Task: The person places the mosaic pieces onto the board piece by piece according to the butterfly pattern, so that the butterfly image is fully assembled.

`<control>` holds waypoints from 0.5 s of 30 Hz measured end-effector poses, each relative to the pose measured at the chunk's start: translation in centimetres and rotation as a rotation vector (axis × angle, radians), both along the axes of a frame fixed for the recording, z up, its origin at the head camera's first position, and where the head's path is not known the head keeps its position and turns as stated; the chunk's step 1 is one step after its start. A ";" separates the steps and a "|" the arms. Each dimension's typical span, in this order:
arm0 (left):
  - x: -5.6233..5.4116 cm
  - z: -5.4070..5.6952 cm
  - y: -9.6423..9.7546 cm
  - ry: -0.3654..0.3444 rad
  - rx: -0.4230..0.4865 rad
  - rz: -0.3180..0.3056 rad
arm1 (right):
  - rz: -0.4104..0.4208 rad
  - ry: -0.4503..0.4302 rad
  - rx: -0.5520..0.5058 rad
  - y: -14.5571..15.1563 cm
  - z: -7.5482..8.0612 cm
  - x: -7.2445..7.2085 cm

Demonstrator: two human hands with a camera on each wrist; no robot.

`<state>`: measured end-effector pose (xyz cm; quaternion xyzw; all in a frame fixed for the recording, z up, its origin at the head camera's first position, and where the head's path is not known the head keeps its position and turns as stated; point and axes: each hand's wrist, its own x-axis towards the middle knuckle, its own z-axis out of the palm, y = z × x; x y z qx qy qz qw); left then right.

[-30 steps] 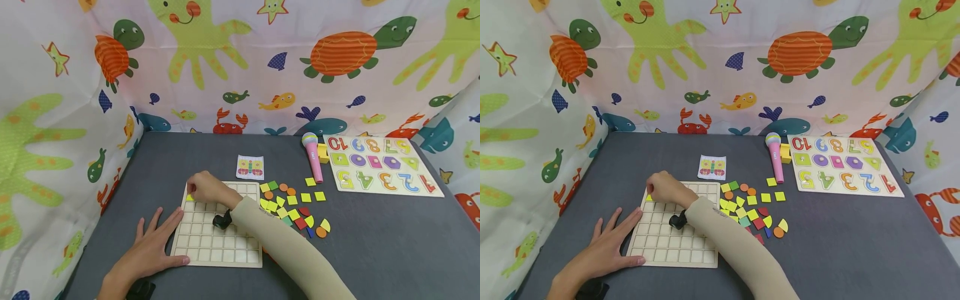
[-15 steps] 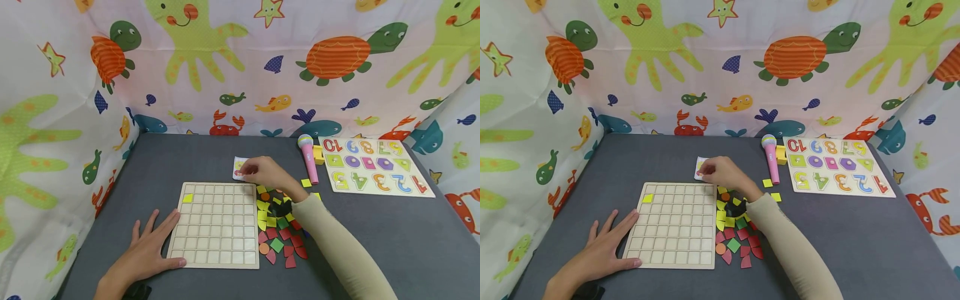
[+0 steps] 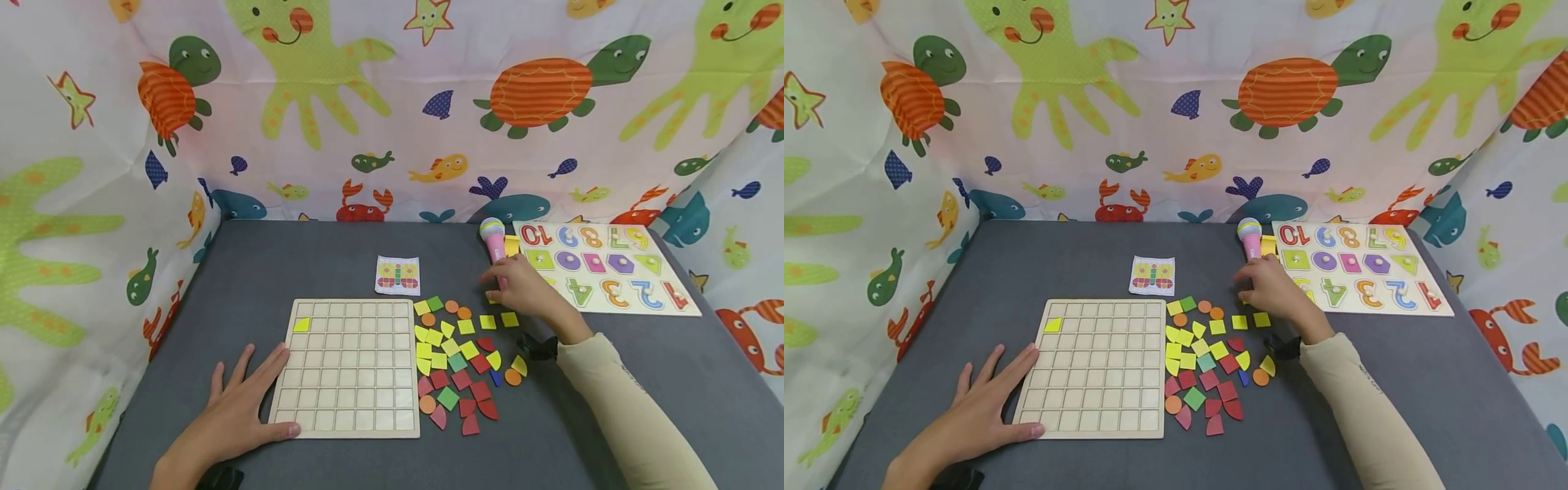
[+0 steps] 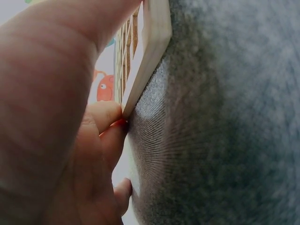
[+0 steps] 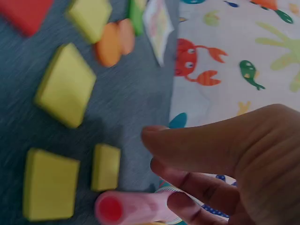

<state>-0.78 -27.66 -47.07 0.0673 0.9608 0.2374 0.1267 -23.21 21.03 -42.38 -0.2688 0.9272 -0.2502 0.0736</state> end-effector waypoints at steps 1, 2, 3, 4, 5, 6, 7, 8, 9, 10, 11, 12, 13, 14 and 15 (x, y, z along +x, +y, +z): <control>0.0 0.0 0.0 0.000 0.000 0.001 | 0.012 0.017 0.023 0.1 -0.1 0.0; 0.0 0.0 0.0 0.002 -0.001 0.001 | 0.023 0.035 0.040 0.2 -0.3 0.1; 0.0 -0.1 0.0 0.002 -0.004 0.002 | 0.038 0.057 0.060 0.3 -0.5 0.1; 0.0 -0.1 0.0 0.003 -0.004 0.002 | 0.042 0.072 0.081 0.4 -0.6 0.0; -0.1 -0.1 0.0 0.005 -0.006 0.002 | 0.044 0.086 0.100 0.4 -0.8 0.1; -0.1 -0.2 0.0 0.005 -0.007 0.002 | 0.043 0.096 0.118 0.5 -0.9 0.1; -0.1 -0.2 0.1 0.003 -0.007 0.002 | 0.035 0.099 0.134 0.5 -1.0 0.1; -0.1 -0.2 0.1 0.002 -0.006 0.002 | 0.029 0.100 0.146 0.5 -1.1 0.1; 0.0 -0.2 0.1 0.000 -0.006 0.002 | 0.023 0.099 0.157 0.5 -1.2 0.1; 0.0 -0.2 0.1 0.000 -0.004 0.002 | 0.016 0.094 0.162 0.5 -1.3 0.2; 0.0 -0.2 0.1 0.000 -0.006 0.002 | 0.010 0.093 0.162 0.5 -1.3 0.2; 0.0 -0.2 0.1 0.000 -0.007 0.002 | 0.008 0.094 0.159 0.5 -1.4 0.2; 0.0 -0.1 0.1 0.002 -0.007 0.002 | 0.004 0.096 0.155 0.5 -1.4 0.3; 0.0 -0.1 0.1 0.004 -0.010 0.001 | 0.002 0.098 0.148 0.5 -1.4 0.3; 0.0 -0.1 0.1 0.007 -0.012 0.001 | 0.001 0.104 0.142 0.5 -1.4 0.3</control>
